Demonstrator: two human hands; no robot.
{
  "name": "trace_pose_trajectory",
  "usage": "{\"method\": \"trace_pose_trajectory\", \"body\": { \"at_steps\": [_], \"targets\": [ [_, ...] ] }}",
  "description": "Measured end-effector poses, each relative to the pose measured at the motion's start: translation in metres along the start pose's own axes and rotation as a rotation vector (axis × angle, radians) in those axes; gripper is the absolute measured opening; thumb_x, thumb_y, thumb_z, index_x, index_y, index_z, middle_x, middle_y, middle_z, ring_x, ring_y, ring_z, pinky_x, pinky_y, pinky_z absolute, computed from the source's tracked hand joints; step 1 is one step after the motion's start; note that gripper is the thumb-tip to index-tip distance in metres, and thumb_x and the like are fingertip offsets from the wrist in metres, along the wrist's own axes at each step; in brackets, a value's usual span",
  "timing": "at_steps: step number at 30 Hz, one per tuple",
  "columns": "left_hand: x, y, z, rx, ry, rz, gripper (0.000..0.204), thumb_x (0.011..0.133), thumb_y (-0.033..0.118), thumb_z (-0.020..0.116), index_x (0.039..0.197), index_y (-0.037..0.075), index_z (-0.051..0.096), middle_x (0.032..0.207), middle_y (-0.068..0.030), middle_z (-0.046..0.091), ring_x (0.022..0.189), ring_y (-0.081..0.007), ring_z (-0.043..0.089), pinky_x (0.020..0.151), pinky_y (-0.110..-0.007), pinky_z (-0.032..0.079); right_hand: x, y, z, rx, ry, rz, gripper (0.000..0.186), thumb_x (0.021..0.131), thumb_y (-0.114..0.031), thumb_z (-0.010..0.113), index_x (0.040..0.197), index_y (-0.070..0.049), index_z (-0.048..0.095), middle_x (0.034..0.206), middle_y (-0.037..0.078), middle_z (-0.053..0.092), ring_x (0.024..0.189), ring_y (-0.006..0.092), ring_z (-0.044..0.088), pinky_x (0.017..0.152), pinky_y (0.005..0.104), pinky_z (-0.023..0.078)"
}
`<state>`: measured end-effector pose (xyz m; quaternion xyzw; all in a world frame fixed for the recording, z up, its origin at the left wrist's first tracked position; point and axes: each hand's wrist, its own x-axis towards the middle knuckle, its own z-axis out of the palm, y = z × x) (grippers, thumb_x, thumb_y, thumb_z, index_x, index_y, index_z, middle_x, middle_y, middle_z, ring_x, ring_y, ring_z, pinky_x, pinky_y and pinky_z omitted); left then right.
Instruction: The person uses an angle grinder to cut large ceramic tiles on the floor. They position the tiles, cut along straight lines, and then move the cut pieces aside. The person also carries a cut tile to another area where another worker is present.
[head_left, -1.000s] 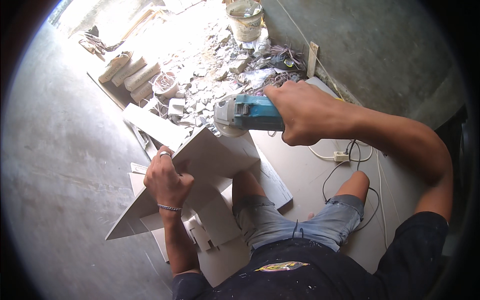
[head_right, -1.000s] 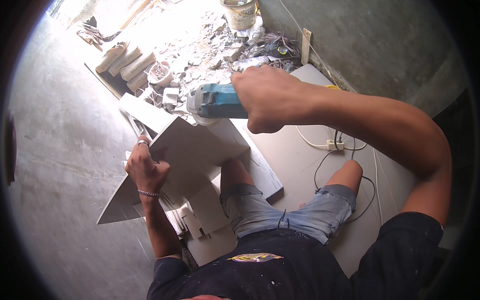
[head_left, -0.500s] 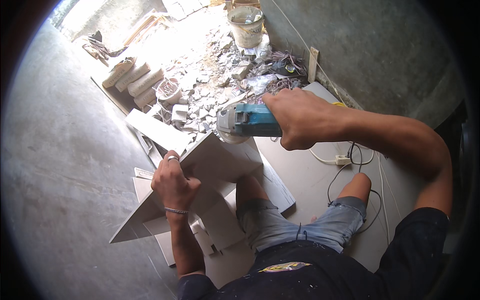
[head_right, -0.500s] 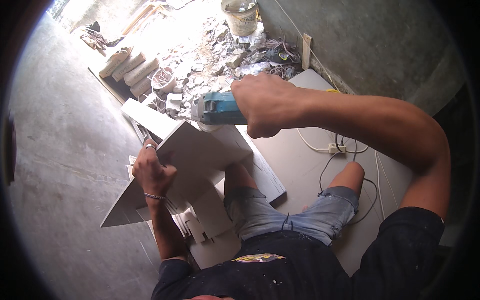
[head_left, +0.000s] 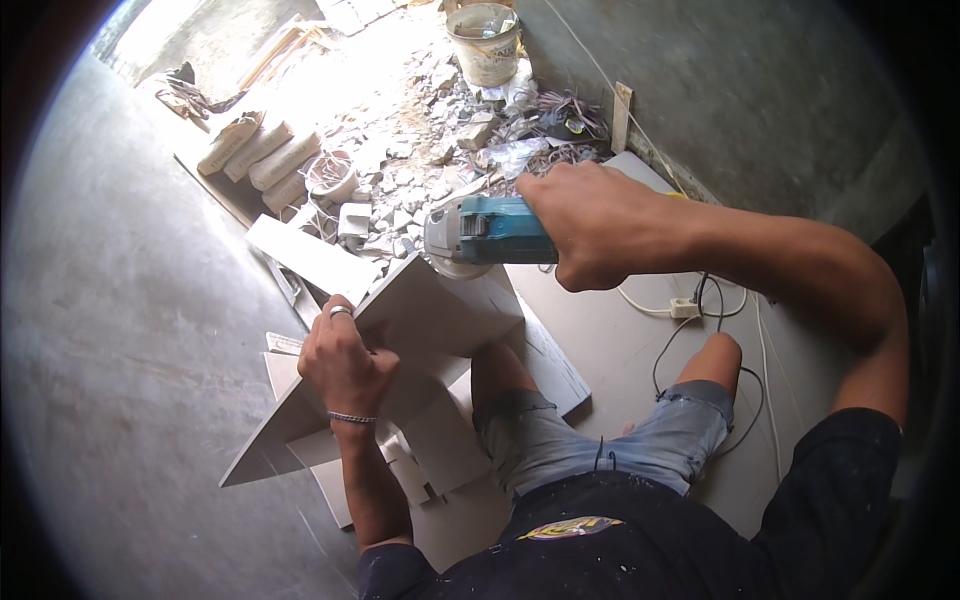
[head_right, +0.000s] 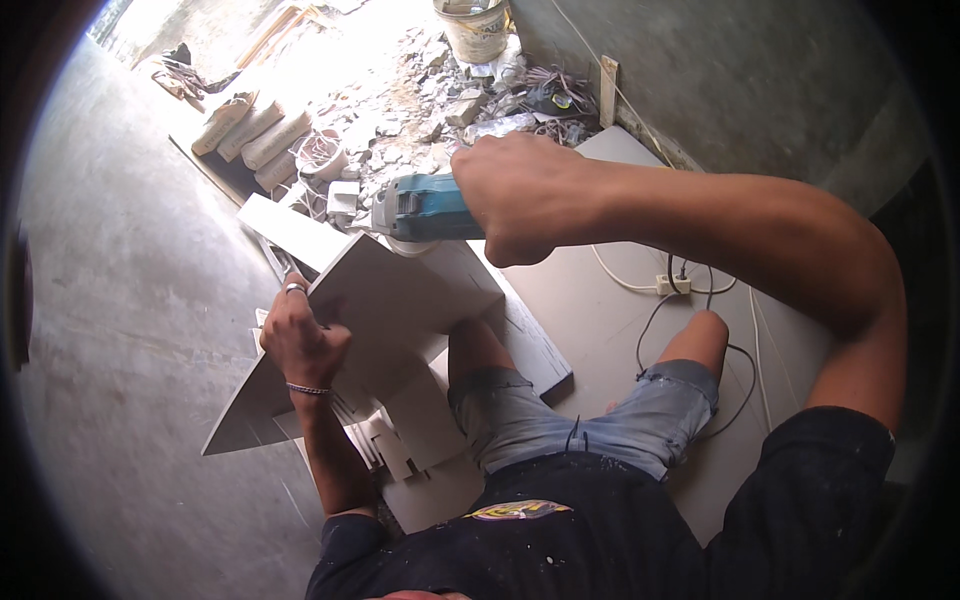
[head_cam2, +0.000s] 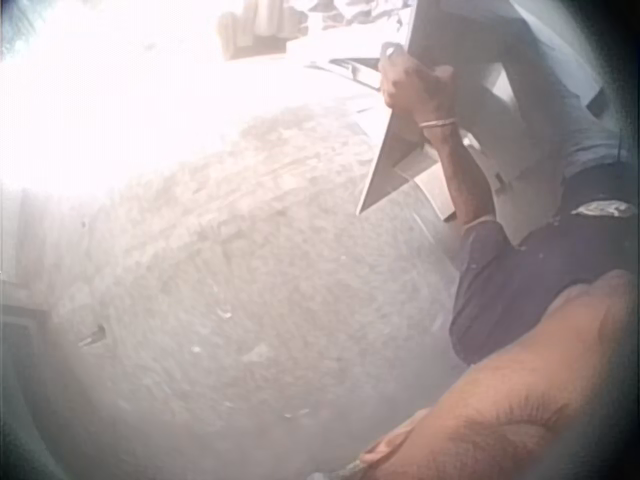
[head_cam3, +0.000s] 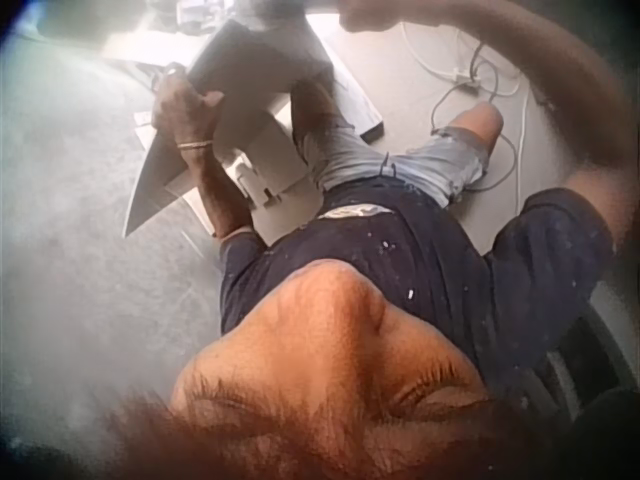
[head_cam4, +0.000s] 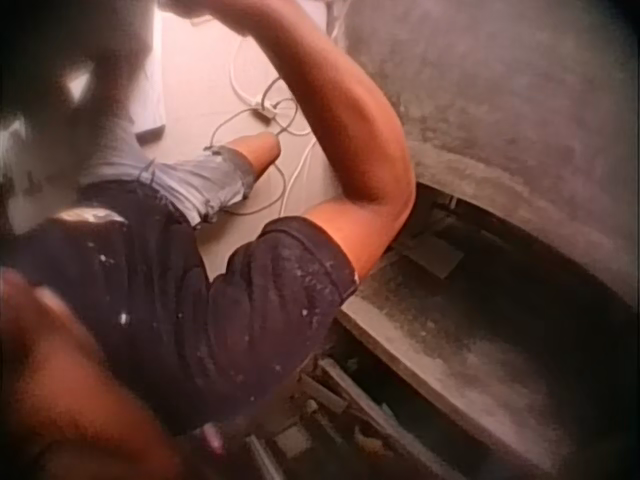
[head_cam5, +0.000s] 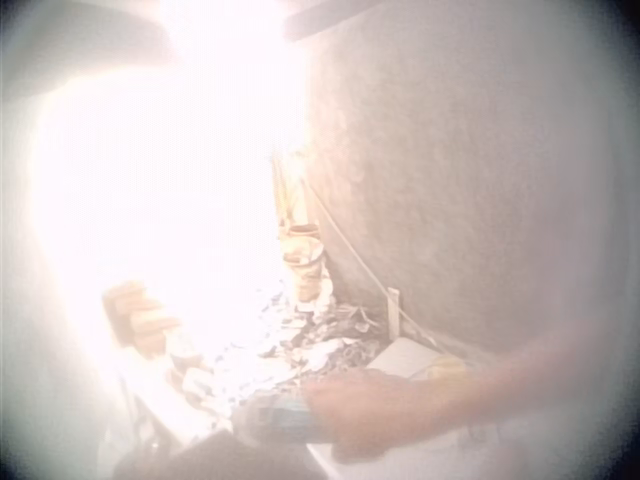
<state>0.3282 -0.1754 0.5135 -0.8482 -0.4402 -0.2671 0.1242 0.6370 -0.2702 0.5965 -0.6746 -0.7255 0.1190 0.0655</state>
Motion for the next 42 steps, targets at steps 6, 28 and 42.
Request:
{"method": "trace_pose_trajectory", "body": {
  "at_steps": [6,28,42],
  "targets": [
    [-0.0012,0.0013,-0.0008,0.013,-0.001,-0.002,0.037,0.060,0.001,0.068,0.096,0.001,0.060,0.095,-0.0170,0.069,0.086,-0.0412,0.067,0.073,-0.049,0.052,-0.0011,-0.0010,-0.0003,-0.017,0.013,-0.007,0.041,0.065,-0.006,0.070,0.102,0.010,0.062,0.104,0.027,0.069,0.100,0.0423,0.070,0.088,0.0464,0.058],
    [-0.0024,0.0035,-0.0020,0.031,-0.019,-0.007,0.031,0.071,0.010,0.078,0.094,0.002,0.060,0.091,-0.0161,0.068,0.086,-0.0403,0.068,0.072,-0.048,0.051,-0.0064,-0.0027,0.0018,0.023,0.001,-0.013,0.044,0.067,-0.003,0.073,0.107,0.010,0.058,0.098,0.028,0.070,0.097,0.0448,0.071,0.087,0.0485,0.058],
    [-0.0031,0.0023,0.0000,0.049,-0.012,0.004,0.031,0.068,0.008,0.073,0.097,0.001,0.061,0.089,-0.0161,0.067,0.083,-0.0403,0.067,0.070,-0.047,0.051,-0.0090,-0.0013,0.0036,-0.014,0.077,-0.052,0.029,0.064,-0.006,0.073,0.088,0.009,0.069,0.095,0.027,0.072,0.091,0.0409,0.073,0.079,0.0453,0.061]
  ]
}}
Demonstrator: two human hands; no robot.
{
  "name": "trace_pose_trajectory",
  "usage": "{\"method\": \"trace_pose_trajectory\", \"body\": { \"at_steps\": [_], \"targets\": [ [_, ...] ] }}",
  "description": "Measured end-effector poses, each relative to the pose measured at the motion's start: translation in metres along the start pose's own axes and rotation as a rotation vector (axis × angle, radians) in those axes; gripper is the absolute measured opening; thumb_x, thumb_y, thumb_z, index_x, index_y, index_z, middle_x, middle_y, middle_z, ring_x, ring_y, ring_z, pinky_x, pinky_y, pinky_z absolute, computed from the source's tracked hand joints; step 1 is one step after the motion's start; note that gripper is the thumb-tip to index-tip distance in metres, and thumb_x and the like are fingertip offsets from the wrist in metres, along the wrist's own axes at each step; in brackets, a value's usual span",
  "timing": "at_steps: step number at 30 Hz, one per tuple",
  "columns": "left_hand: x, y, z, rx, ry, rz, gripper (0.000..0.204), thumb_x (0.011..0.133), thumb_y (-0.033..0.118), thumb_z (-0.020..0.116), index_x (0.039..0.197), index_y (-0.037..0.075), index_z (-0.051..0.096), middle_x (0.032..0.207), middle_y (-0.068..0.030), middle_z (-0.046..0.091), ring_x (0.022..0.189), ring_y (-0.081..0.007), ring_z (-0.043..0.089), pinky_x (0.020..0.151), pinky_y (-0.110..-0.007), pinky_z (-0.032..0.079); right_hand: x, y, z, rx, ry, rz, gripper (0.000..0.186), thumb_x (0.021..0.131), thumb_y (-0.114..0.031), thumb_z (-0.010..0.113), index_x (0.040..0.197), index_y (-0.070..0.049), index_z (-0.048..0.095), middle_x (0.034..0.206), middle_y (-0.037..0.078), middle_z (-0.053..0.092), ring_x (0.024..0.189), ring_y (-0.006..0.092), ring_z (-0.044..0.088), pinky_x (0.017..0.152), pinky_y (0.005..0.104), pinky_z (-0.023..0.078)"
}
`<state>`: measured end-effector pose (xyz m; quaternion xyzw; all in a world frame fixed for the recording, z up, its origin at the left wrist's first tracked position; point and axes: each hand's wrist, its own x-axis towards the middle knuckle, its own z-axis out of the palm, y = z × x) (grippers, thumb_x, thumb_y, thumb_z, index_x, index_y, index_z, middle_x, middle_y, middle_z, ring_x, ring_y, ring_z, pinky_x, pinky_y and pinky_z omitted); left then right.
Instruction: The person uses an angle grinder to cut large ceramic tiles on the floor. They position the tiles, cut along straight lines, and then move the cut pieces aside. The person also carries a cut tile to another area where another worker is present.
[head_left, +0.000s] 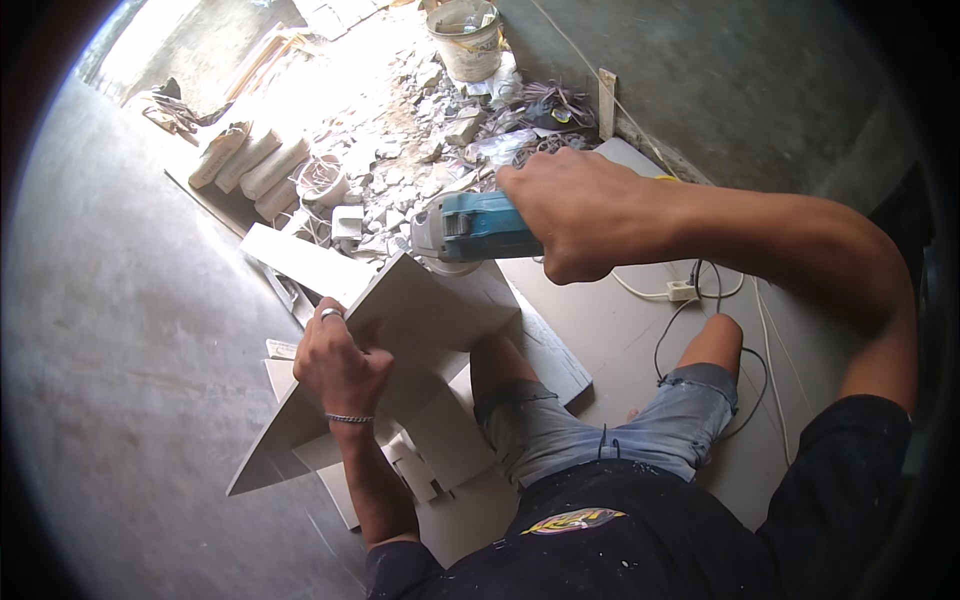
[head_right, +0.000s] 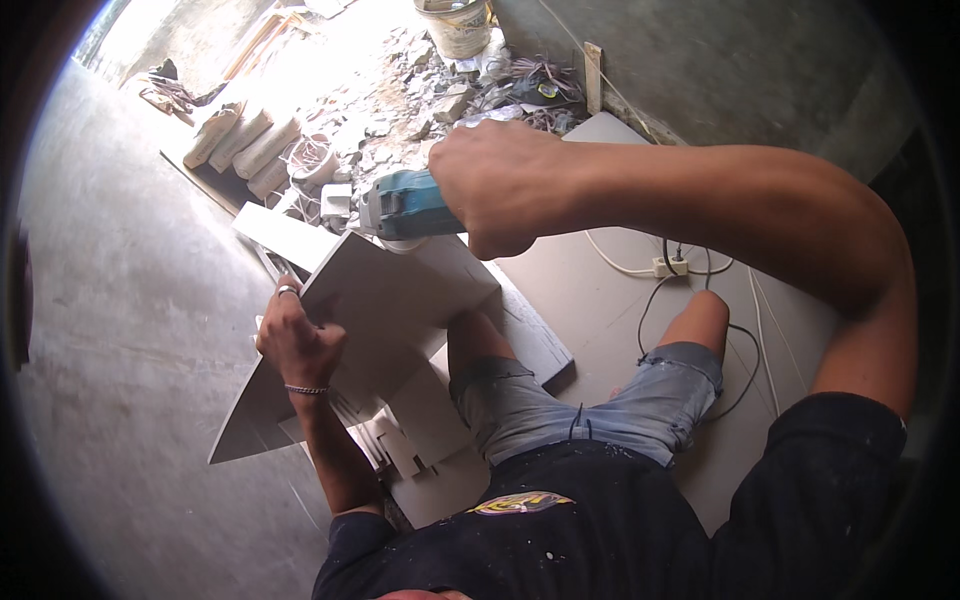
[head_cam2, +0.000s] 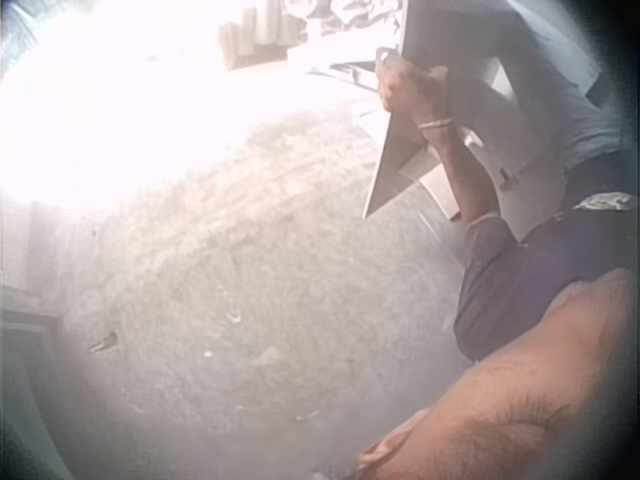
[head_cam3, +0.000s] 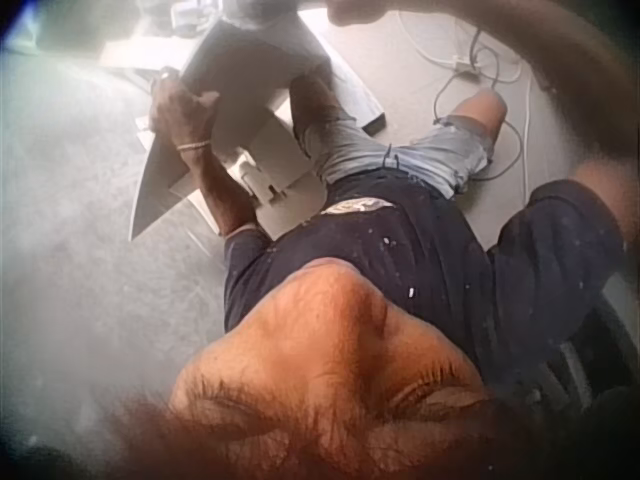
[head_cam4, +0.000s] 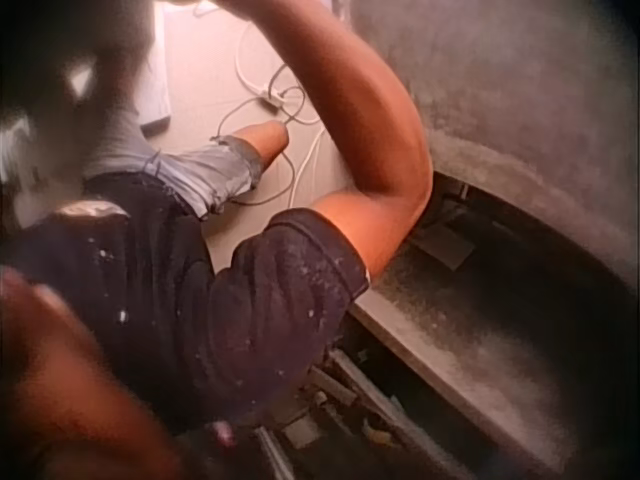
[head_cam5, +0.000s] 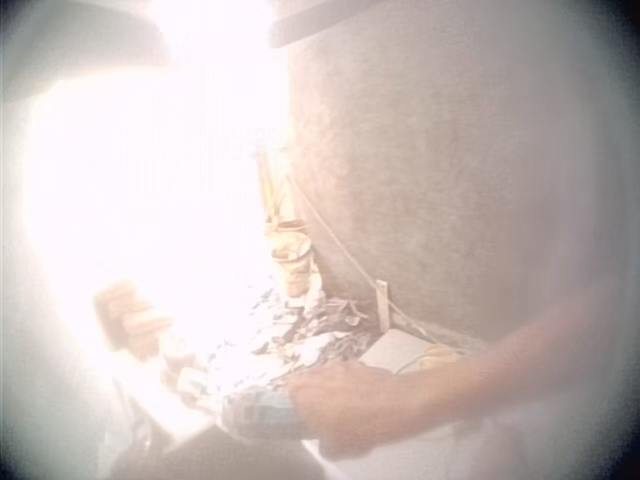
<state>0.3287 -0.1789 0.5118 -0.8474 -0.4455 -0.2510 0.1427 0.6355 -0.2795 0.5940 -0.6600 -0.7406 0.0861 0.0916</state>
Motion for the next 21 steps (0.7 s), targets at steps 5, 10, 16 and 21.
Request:
{"method": "trace_pose_trajectory", "body": {
  "at_steps": [5,10,16,21],
  "targets": [
    [-0.0011,0.0021,-0.0011,0.008,0.018,0.002,0.034,0.068,0.008,0.072,0.100,0.000,0.062,0.091,-0.0181,0.069,0.085,-0.0415,0.068,0.072,-0.048,0.052,0.0008,0.0009,0.0015,-0.003,-0.014,0.025,0.028,0.065,-0.005,0.072,0.089,0.009,0.068,0.095,0.027,0.071,0.093,0.0402,0.073,0.081,0.0454,0.060],
    [-0.0018,-0.0006,-0.0002,-0.005,0.023,0.018,0.032,0.072,0.011,0.077,0.098,0.001,0.063,0.093,-0.0156,0.069,0.086,-0.0394,0.068,0.072,-0.047,0.051,0.0014,-0.0015,-0.0002,0.026,-0.081,0.038,0.042,0.068,-0.004,0.073,0.105,0.008,0.058,0.099,0.028,0.068,0.099,0.0445,0.069,0.088,0.0499,0.056],
    [-0.0007,-0.0012,0.0005,0.002,0.033,0.013,0.032,0.072,0.012,0.078,0.098,0.002,0.063,0.094,-0.0152,0.069,0.086,-0.0388,0.068,0.072,-0.047,0.051,0.0033,-0.0022,-0.0026,0.003,-0.093,0.055,0.041,0.068,-0.003,0.072,0.105,0.008,0.058,0.098,0.029,0.068,0.097,0.0451,0.069,0.088,0.0500,0.056],
    [-0.0011,-0.0009,0.0014,0.016,0.048,0.033,0.032,0.072,0.013,0.078,0.098,0.002,0.062,0.093,-0.0149,0.068,0.086,-0.0385,0.068,0.071,-0.047,0.051,0.0029,-0.0027,-0.0019,0.040,-0.084,0.045,0.039,0.068,-0.003,0.072,0.103,0.008,0.058,0.097,0.029,0.069,0.096,0.0457,0.069,0.087,0.0504,0.056]
  ]
}}
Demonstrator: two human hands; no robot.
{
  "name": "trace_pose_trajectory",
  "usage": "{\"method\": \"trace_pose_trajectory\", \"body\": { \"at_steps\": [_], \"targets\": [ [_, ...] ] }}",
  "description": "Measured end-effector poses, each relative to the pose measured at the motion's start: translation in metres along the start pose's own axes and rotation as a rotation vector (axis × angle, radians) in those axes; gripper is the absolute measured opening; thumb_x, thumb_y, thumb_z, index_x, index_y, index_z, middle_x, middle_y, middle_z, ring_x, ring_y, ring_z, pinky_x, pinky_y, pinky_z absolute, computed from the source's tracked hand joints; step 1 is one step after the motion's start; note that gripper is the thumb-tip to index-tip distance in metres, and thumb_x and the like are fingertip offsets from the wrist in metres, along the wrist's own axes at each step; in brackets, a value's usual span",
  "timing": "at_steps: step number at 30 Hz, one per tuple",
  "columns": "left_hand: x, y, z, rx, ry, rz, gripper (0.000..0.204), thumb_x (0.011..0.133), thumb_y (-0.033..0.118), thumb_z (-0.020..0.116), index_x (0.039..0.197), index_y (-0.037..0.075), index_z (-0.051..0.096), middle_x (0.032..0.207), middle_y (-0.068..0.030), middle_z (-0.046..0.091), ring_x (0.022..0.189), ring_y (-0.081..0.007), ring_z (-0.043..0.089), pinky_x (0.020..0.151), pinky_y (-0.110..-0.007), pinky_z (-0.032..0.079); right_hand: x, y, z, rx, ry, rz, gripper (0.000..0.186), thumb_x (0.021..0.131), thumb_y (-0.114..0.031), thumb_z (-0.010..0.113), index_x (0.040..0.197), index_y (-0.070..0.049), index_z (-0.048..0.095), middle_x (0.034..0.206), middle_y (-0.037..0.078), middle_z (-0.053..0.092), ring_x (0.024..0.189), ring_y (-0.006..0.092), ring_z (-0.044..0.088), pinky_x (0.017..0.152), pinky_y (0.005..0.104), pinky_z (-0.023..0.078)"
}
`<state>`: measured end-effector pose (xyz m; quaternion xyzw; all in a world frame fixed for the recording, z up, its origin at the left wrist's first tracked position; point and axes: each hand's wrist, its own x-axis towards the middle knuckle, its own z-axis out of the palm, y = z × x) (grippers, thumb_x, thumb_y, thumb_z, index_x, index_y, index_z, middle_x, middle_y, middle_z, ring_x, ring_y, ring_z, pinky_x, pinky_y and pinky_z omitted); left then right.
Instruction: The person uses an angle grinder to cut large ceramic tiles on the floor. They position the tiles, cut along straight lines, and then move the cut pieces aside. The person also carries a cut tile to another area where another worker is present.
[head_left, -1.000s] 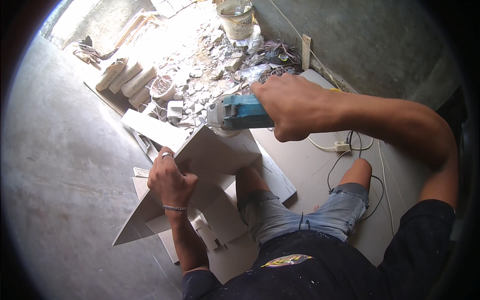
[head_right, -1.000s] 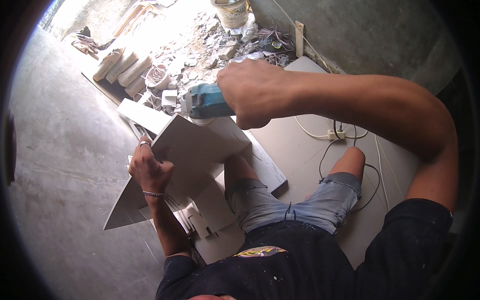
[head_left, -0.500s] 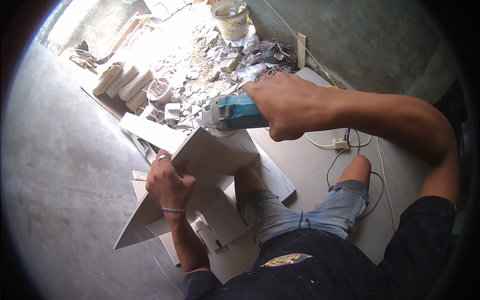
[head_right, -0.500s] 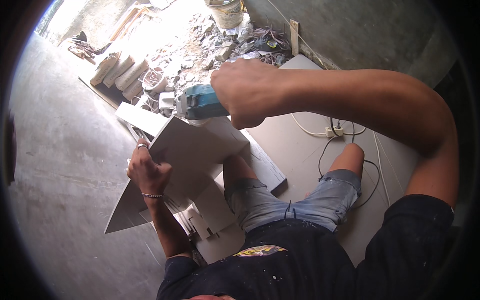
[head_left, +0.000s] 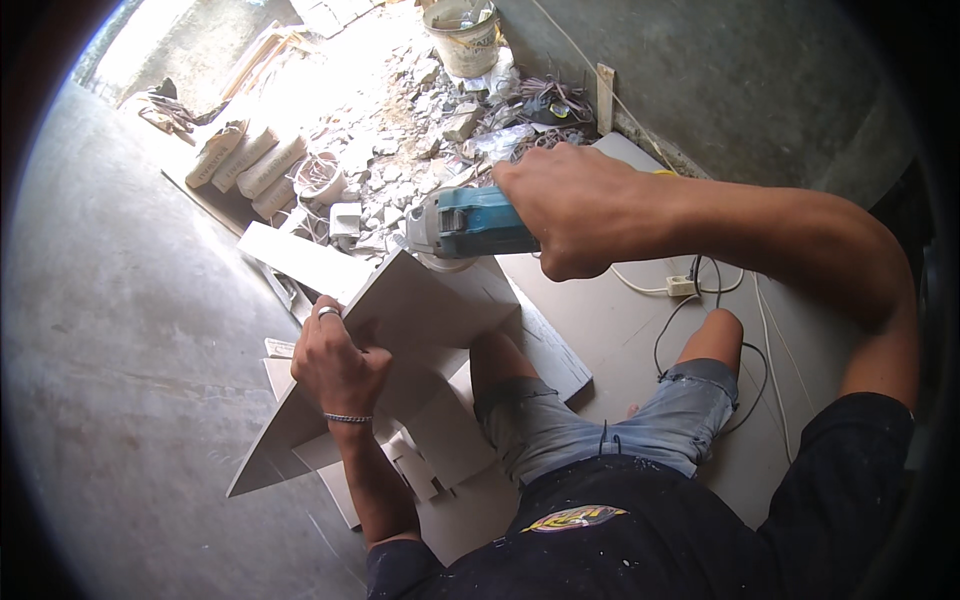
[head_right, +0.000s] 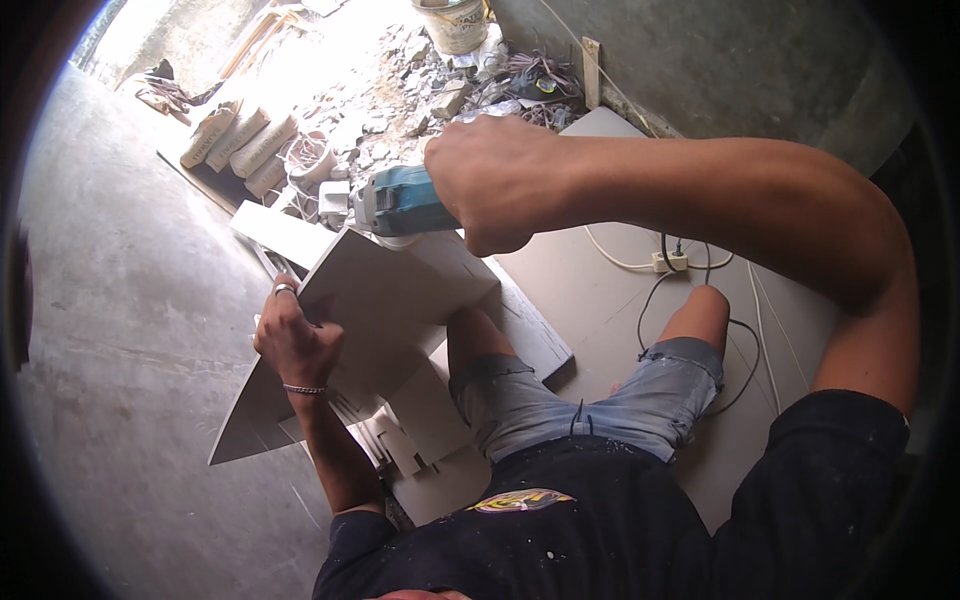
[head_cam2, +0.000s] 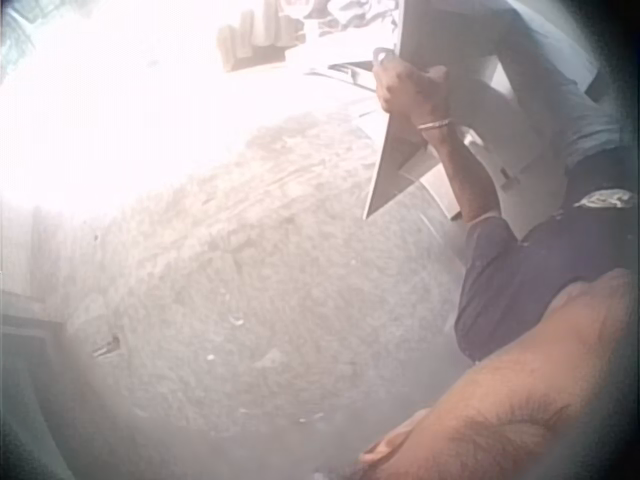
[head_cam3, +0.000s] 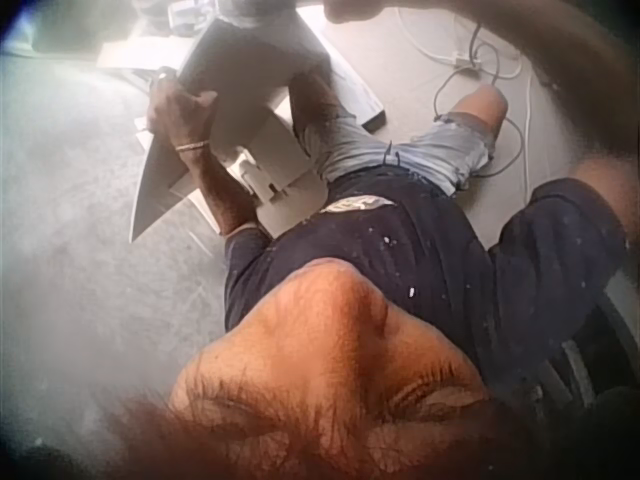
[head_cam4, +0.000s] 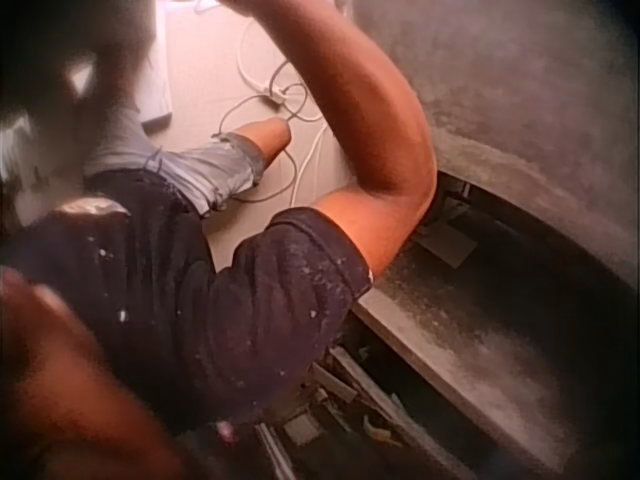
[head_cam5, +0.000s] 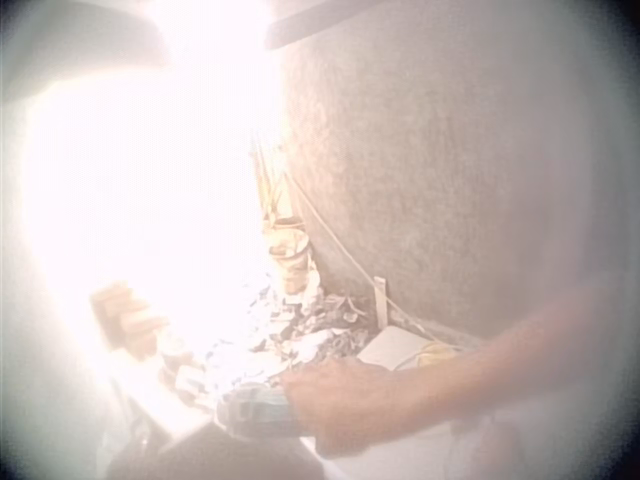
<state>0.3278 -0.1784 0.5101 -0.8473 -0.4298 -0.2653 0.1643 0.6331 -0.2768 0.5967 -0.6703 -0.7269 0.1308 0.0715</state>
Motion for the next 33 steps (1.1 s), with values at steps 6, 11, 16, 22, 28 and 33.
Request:
{"method": "trace_pose_trajectory", "body": {
  "at_steps": [6,11,16,22,28,33],
  "targets": [
    [0.000,-0.001,0.001,-0.013,-0.014,-0.025,0.033,0.070,0.012,0.076,0.097,0.002,0.062,0.092,-0.0146,0.067,0.085,-0.0387,0.068,0.070,-0.047,0.051,0.000,0.001,0.001,-0.027,0.013,0.003,0.040,0.069,-0.003,0.072,0.104,0.008,0.058,0.099,0.029,0.068,0.098,0.0453,0.069,0.088,0.0502,0.056],
    [0.000,0.000,-0.001,0.003,-0.009,-0.024,0.031,0.069,0.011,0.075,0.096,0.003,0.062,0.090,-0.0144,0.067,0.084,-0.0390,0.067,0.069,-0.047,0.051,0.003,0.003,0.007,-0.054,0.107,-0.043,0.027,0.065,-0.007,0.074,0.087,0.008,0.070,0.092,0.025,0.072,0.090,0.0392,0.074,0.078,0.0452,0.060],
    [0.001,0.003,-0.002,-0.009,-0.015,-0.045,0.031,0.068,0.009,0.073,0.096,0.003,0.061,0.091,-0.0145,0.067,0.085,-0.0394,0.067,0.070,-0.048,0.051,0.004,0.003,0.010,-0.057,0.129,-0.059,0.025,0.065,-0.006,0.074,0.085,0.007,0.071,0.089,0.025,0.072,0.088,0.0385,0.074,0.077,0.0453,0.061],
    [0.000,0.004,-0.001,-0.010,-0.023,-0.049,0.032,0.065,0.007,0.069,0.096,0.002,0.061,0.092,-0.0149,0.067,0.086,-0.0397,0.067,0.070,-0.048,0.051,0.002,0.005,0.010,-0.052,0.119,-0.053,0.026,0.065,-0.005,0.073,0.087,0.008,0.071,0.089,0.025,0.072,0.089,0.0385,0.074,0.080,0.0447,0.060],
    [0.000,0.004,-0.001,-0.011,0.009,-0.021,0.032,0.067,0.009,0.071,0.096,0.003,0.062,0.091,-0.0147,0.067,0.084,-0.0396,0.067,0.069,-0.047,0.050,0.000,0.002,0.010,-0.048,0.140,-0.063,0.023,0.065,-0.004,0.072,0.083,0.008,0.071,0.091,0.026,0.072,0.088,0.0395,0.074,0.077,0.0451,0.061],
    [-0.001,0.004,-0.001,-0.004,-0.023,-0.058,0.032,0.069,0.012,0.075,0.097,0.004,0.061,0.089,-0.0145,0.066,0.083,-0.0395,0.067,0.068,-0.047,0.050,0.000,0.003,0.008,-0.046,0.108,-0.038,0.025,0.065,-0.004,0.073,0.086,0.009,0.071,0.092,0.025,0.072,0.091,0.0390,0.074,0.078,0.0455,0.061]
  ]
}}
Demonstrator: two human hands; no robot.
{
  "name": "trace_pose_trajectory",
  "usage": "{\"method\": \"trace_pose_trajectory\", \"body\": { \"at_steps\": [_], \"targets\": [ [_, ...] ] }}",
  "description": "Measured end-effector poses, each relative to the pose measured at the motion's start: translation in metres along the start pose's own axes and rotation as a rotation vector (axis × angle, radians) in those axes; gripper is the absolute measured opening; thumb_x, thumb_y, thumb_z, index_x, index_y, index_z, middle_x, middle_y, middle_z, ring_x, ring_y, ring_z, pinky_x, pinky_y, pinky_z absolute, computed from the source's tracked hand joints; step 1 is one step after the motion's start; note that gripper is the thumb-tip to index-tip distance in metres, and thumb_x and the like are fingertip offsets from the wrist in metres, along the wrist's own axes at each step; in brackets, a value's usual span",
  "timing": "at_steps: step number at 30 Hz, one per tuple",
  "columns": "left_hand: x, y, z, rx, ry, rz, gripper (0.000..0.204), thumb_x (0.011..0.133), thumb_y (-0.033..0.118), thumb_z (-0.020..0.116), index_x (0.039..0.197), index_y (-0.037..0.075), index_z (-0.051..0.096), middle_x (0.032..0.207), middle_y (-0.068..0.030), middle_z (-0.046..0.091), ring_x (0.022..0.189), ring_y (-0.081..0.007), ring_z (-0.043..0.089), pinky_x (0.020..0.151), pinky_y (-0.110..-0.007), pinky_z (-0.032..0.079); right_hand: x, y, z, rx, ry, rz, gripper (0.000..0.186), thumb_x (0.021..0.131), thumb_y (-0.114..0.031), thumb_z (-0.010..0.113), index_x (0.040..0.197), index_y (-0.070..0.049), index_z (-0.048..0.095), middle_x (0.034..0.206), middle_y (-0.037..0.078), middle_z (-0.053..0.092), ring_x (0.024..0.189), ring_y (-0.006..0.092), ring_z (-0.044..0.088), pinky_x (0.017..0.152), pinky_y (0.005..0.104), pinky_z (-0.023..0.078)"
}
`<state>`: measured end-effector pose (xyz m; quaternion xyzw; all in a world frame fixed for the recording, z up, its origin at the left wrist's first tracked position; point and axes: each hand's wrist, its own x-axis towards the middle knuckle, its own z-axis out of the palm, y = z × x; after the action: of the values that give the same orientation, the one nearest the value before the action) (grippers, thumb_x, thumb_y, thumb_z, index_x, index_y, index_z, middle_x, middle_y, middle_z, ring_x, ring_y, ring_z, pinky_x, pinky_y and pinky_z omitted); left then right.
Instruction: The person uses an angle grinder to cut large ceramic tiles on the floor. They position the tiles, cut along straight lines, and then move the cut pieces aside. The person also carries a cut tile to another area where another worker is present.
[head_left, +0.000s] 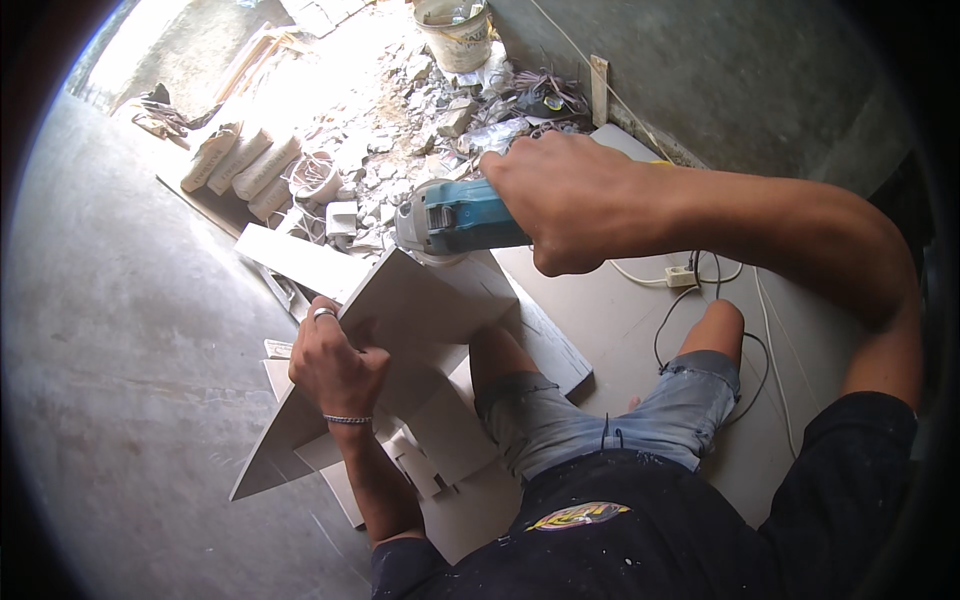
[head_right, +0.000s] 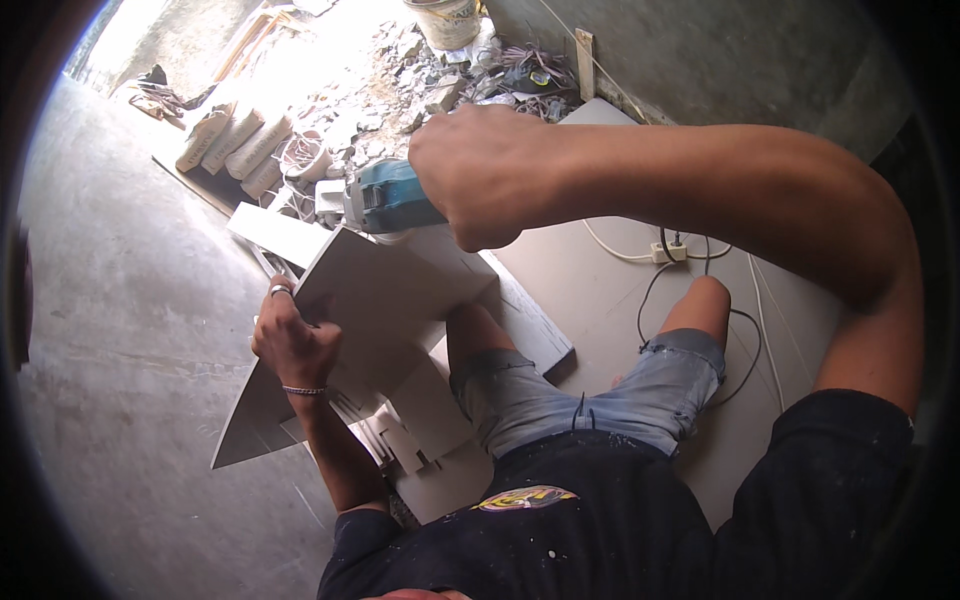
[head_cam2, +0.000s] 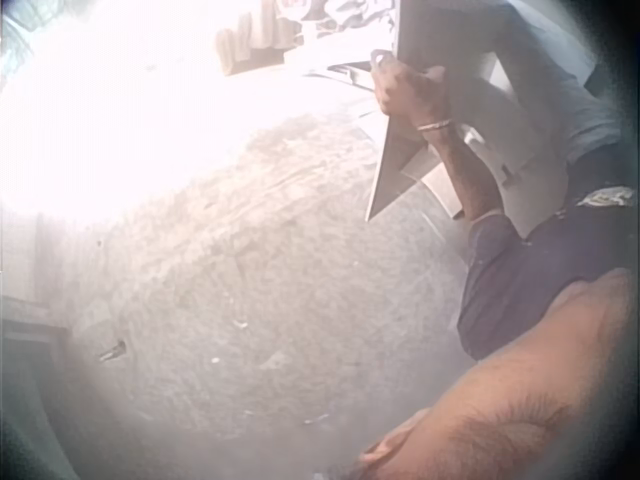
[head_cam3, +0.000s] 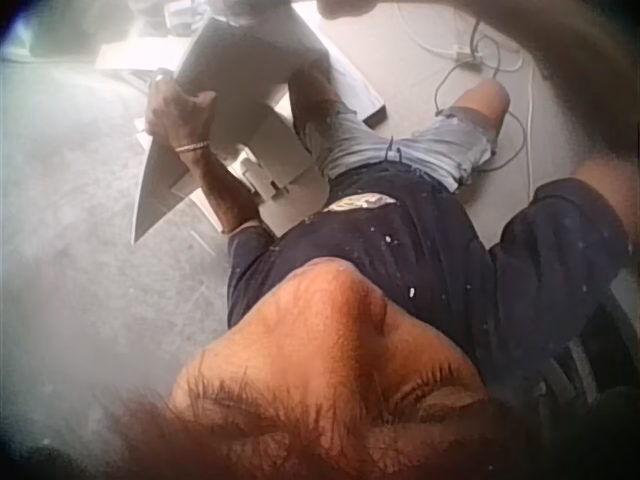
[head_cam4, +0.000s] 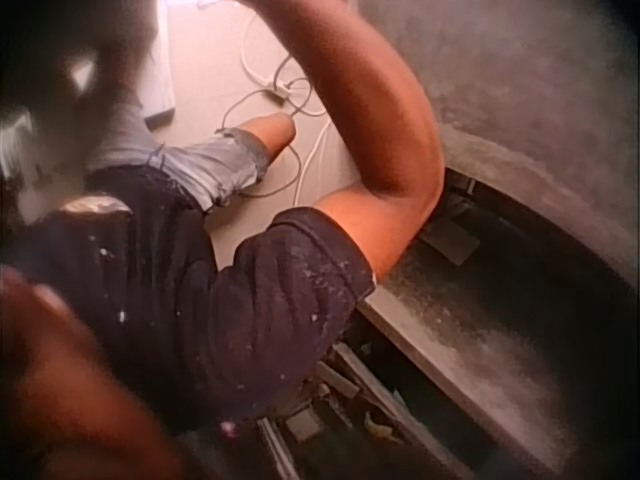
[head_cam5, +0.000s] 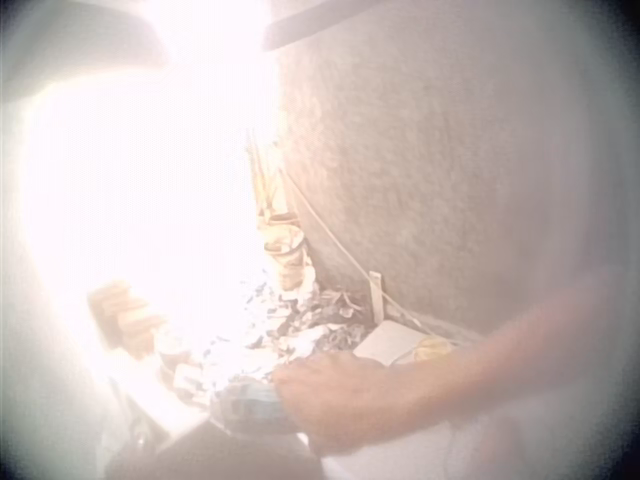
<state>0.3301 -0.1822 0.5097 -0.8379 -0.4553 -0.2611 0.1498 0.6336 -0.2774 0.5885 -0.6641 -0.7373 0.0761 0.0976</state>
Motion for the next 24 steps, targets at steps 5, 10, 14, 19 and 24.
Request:
{"method": "trace_pose_trajectory", "body": {
  "at_steps": [5,10,14,19,24],
  "targets": [
    [0.0011,-0.0024,0.0008,0.001,0.035,0.043,0.033,0.066,0.010,0.071,0.098,0.004,0.061,0.087,-0.0155,0.066,0.082,-0.0404,0.066,0.068,-0.048,0.051,-0.0018,-0.0019,0.0022,0.004,0.044,-0.031,0.022,0.064,-0.004,0.071,0.082,0.009,0.071,0.088,0.026,0.072,0.087,0.0390,0.074,0.076,0.0457,0.061],
    [0.0010,-0.0016,0.0018,0.006,0.010,0.030,0.034,0.065,0.009,0.068,0.098,0.004,0.061,0.088,-0.0162,0.066,0.083,-0.0409,0.066,0.069,-0.048,0.051,-0.0047,0.0013,0.0004,-0.003,0.040,-0.031,0.017,0.065,-0.003,0.070,0.077,0.008,0.071,0.087,0.026,0.072,0.085,0.0383,0.074,0.075,0.0444,0.061],
    [0.0000,-0.0016,0.0022,0.008,0.016,0.020,0.035,0.064,0.009,0.068,0.098,0.003,0.061,0.088,-0.0163,0.065,0.084,-0.0412,0.066,0.070,-0.048,0.051,-0.0024,0.0015,0.0021,-0.015,0.013,-0.030,0.016,0.065,-0.004,0.071,0.076,0.007,0.072,0.087,0.025,0.072,0.084,0.0378,0.074,0.074,0.0439,0.061],
    [-0.0003,-0.0027,0.0023,-0.005,0.039,0.058,0.034,0.065,0.009,0.069,0.098,0.003,0.061,0.088,-0.0162,0.065,0.084,-0.0412,0.066,0.070,-0.048,0.051,-0.0031,-0.0007,0.0025,0.003,0.031,-0.044,0.018,0.064,-0.005,0.072,0.077,0.007,0.073,0.084,0.024,0.072,0.083,0.0376,0.074,0.074,0.0437,0.061],
    [-0.0002,-0.0022,0.0013,0.003,-0.021,-0.009,0.034,0.065,0.008,0.067,0.098,0.002,0.061,0.088,-0.0165,0.065,0.082,-0.0412,0.066,0.069,-0.048,0.051,-0.0029,-0.0014,-0.0007,-0.025,-0.008,-0.028,0.016,0.064,-0.005,0.072,0.076,0.006,0.074,0.084,0.024,0.072,0.084,0.0373,0.075,0.075,0.0434,0.061]
  ]
}}
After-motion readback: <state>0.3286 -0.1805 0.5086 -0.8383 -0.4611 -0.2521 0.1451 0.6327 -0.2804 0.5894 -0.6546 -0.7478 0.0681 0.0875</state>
